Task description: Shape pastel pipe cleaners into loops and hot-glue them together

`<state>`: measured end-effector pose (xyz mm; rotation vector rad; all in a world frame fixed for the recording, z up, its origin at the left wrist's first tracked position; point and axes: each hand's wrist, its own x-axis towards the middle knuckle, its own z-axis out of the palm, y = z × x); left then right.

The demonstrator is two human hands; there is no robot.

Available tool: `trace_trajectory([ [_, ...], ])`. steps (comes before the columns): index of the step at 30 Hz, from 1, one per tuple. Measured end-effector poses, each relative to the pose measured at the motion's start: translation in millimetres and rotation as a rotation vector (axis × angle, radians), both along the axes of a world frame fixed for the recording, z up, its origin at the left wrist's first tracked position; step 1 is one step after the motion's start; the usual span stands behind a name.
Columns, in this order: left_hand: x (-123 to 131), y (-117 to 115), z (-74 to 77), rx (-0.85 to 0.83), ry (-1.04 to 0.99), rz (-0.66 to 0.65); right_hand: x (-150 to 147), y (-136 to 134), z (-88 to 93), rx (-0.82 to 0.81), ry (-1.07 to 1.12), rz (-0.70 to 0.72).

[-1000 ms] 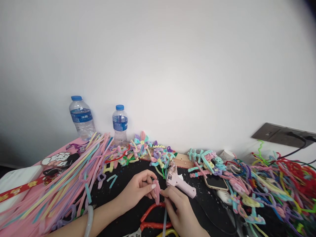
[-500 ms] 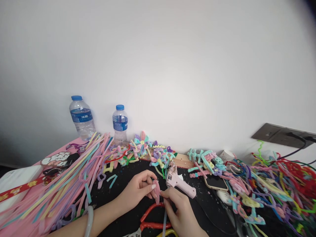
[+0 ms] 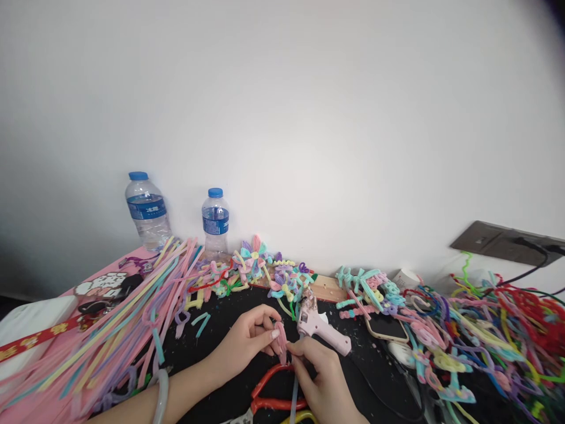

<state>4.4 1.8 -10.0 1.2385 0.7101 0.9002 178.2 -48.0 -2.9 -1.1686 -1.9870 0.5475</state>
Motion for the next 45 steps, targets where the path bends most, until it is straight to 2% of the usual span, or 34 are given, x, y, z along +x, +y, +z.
trace_trajectory([
  [8, -1.0, -0.4, 3.6, -0.033, 0.008, 0.023, -0.5, 0.0, -2.4, 0.031, 0.02, -0.082],
  [16, -0.7, -2.4, 9.2, -0.085, 0.007, 0.027, 0.9, -0.4, -2.3, 0.039, 0.026, -0.062],
  [22, -0.9, -2.7, 6.4, -0.179, -0.036, 0.02, 1.3, -1.0, -12.7, 0.059, 0.006, -0.129],
  [28, -0.8, -3.3, 4.7, -0.195, -0.058, 0.004, 1.2, 0.1, -13.6, -0.036, 0.016, -0.135],
  [40, -0.7, -2.7, 5.7, -0.164, -0.042, 0.031, 0.5, 0.8, -7.3, -0.083, 0.041, -0.113],
  [45, -1.4, -2.0, 3.3, -0.159, -0.027, 0.04, 1.2, 0.9, -6.4, -0.106, 0.121, -0.089],
])
